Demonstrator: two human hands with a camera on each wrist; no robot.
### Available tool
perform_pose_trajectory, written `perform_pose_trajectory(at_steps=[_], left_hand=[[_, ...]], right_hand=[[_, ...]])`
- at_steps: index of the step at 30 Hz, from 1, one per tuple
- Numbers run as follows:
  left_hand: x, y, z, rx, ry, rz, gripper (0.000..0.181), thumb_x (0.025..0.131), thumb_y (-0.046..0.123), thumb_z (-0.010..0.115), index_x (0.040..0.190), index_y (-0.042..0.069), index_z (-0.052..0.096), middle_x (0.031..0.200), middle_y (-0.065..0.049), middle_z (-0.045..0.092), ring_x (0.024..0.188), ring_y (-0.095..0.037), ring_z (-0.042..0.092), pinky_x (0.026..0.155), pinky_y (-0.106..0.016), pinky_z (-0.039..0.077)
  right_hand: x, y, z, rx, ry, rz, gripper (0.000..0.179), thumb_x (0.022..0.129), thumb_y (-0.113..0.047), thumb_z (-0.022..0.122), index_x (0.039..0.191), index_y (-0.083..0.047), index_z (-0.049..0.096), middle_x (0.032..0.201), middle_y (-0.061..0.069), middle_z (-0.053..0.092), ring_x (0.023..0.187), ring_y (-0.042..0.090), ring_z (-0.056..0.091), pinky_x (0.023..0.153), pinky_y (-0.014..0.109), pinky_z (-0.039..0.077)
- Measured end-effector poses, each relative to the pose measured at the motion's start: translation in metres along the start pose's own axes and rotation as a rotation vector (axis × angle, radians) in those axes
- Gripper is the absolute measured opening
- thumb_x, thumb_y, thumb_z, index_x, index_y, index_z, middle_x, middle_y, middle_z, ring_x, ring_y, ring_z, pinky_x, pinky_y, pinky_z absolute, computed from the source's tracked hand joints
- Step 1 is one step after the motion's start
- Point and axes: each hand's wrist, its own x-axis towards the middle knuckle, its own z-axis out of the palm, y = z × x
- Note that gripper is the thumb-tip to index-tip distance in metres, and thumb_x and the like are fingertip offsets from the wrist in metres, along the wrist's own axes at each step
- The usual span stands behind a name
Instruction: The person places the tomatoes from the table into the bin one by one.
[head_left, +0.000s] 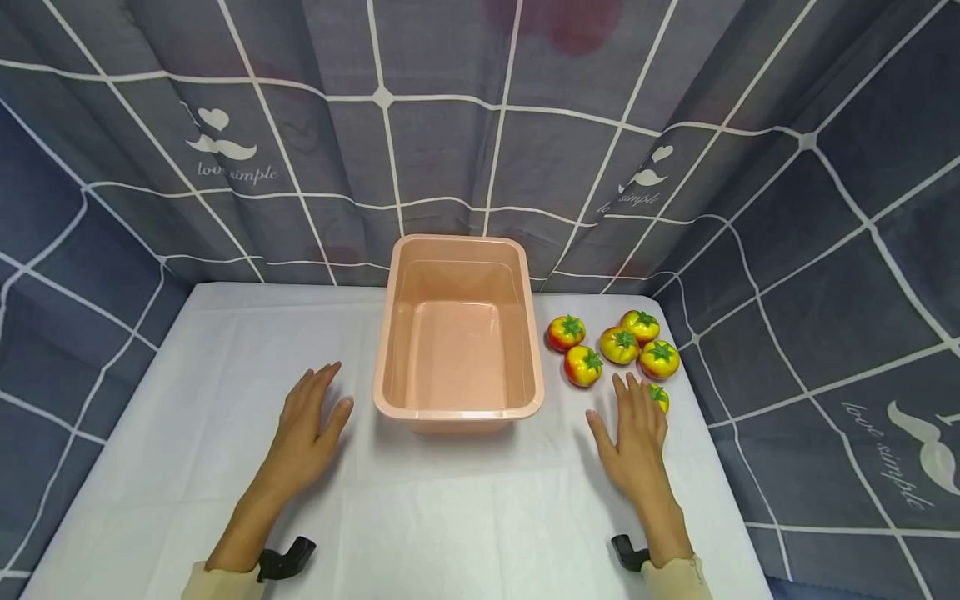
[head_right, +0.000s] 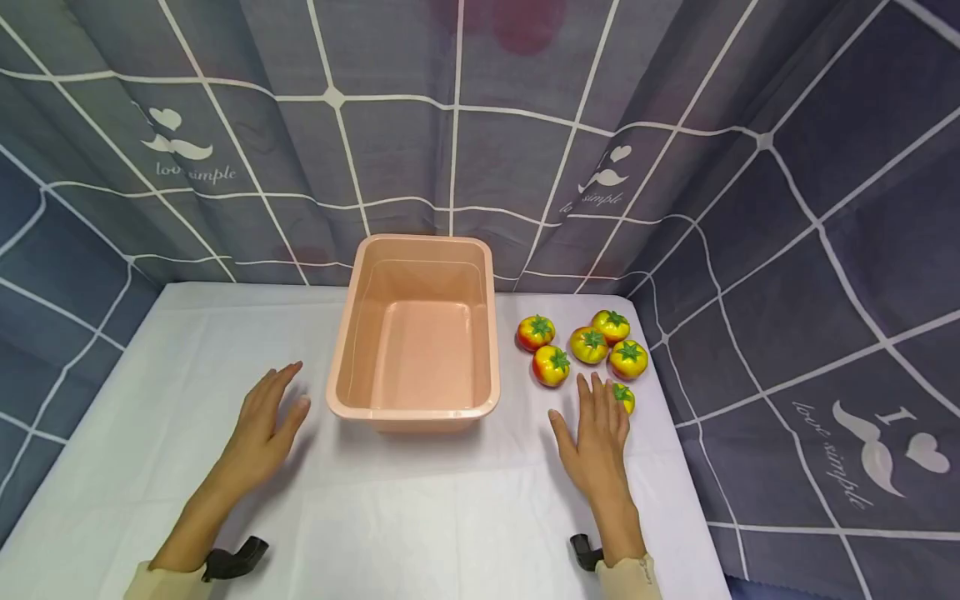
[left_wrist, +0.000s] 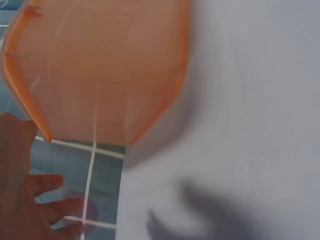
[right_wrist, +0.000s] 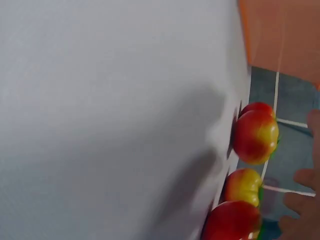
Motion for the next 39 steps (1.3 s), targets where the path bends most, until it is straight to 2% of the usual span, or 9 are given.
perform_pose_trajectory(at_steps=[2, 3, 6, 9, 11, 13, 20, 25, 39], left_hand=[[0.002, 0.004, 0.001, -0.119, -0.01, 0.022, 0.061, 0.115, 0.034, 0.051, 0.171, 0.022, 0.03, 0.175, -0.02, 0.031, 0.164, -0.051, 0.019, 0.123, -0.082, 0.021], [0.003, 0.006, 0.002, -0.171, -0.01, 0.036, 0.06, 0.115, 0.031, 0.051, 0.171, 0.024, 0.03, 0.175, -0.017, 0.033, 0.164, -0.047, 0.023, 0.125, -0.076, 0.026], [0.007, 0.012, 0.007, -0.358, -0.01, 0.095, 0.056, 0.115, 0.017, 0.049, 0.169, 0.021, 0.034, 0.172, -0.012, 0.04, 0.161, -0.032, 0.038, 0.129, -0.042, 0.041], [0.011, 0.021, 0.011, -0.532, -0.038, 0.133, 0.056, 0.116, 0.009, 0.044, 0.169, 0.02, 0.034, 0.168, -0.016, 0.044, 0.153, -0.013, 0.049, 0.116, -0.016, 0.048], [0.014, 0.027, 0.013, -0.613, -0.067, 0.148, 0.056, 0.116, 0.008, 0.041, 0.17, 0.02, 0.031, 0.167, -0.021, 0.042, 0.15, -0.008, 0.051, 0.112, -0.013, 0.05], [0.016, 0.033, 0.013, -0.66, -0.096, 0.145, 0.058, 0.116, 0.009, 0.041, 0.171, 0.021, 0.029, 0.168, -0.023, 0.04, 0.149, -0.009, 0.052, 0.11, -0.015, 0.052], [0.021, 0.046, 0.014, -0.708, -0.107, 0.127, 0.068, 0.111, 0.005, 0.051, 0.172, 0.026, 0.028, 0.169, -0.018, 0.039, 0.148, -0.034, 0.052, 0.108, -0.016, 0.054], [0.022, 0.047, 0.016, -0.714, -0.109, 0.128, 0.067, 0.11, 0.004, 0.053, 0.171, 0.025, 0.031, 0.166, -0.017, 0.042, 0.146, -0.034, 0.053, 0.109, -0.016, 0.053], [0.022, 0.044, 0.019, -0.716, -0.096, 0.128, 0.068, 0.11, 0.004, 0.053, 0.171, 0.025, 0.031, 0.167, -0.015, 0.042, 0.146, -0.034, 0.051, 0.111, -0.015, 0.051]], right_hand=[[0.001, 0.004, 0.001, 0.028, 0.057, 0.002, 0.079, 0.103, -0.038, 0.07, 0.168, -0.01, 0.034, 0.175, 0.024, 0.027, 0.164, 0.051, 0.016, 0.128, 0.074, 0.009], [0.002, 0.006, 0.001, 0.036, 0.083, 0.009, 0.08, 0.102, -0.036, 0.071, 0.167, -0.009, 0.034, 0.175, 0.024, 0.028, 0.164, 0.051, 0.016, 0.127, 0.074, 0.01], [0.004, 0.013, 0.001, 0.058, 0.141, 0.069, 0.083, 0.1, -0.032, 0.073, 0.168, -0.006, 0.032, 0.174, 0.026, 0.028, 0.165, 0.051, 0.014, 0.127, 0.075, 0.011], [0.005, 0.019, 0.0, 0.093, 0.163, 0.167, 0.087, 0.101, -0.03, 0.072, 0.169, -0.003, 0.025, 0.175, 0.028, 0.022, 0.165, 0.052, 0.01, 0.127, 0.075, 0.011], [0.007, 0.023, 0.0, 0.129, 0.183, 0.231, 0.089, 0.101, -0.029, 0.072, 0.17, -0.002, 0.022, 0.175, 0.029, 0.021, 0.164, 0.053, 0.01, 0.127, 0.076, 0.011], [0.009, 0.026, 0.0, 0.177, 0.194, 0.284, 0.09, 0.101, -0.028, 0.072, 0.17, -0.002, 0.019, 0.174, 0.03, 0.02, 0.163, 0.053, 0.012, 0.128, 0.075, 0.011], [0.013, 0.036, 0.005, 0.276, 0.167, 0.406, 0.093, 0.103, -0.028, 0.07, 0.171, -0.003, 0.012, 0.17, 0.031, 0.024, 0.159, 0.051, 0.026, 0.135, 0.066, 0.019], [0.014, 0.041, 0.009, 0.293, 0.151, 0.437, 0.09, 0.104, -0.029, 0.07, 0.17, -0.003, 0.015, 0.166, 0.032, 0.028, 0.157, 0.05, 0.031, 0.134, 0.064, 0.023], [0.015, 0.038, 0.008, 0.277, 0.165, 0.434, 0.087, 0.102, -0.029, 0.072, 0.168, -0.003, 0.02, 0.164, 0.03, 0.032, 0.155, 0.049, 0.034, 0.132, 0.064, 0.026]])
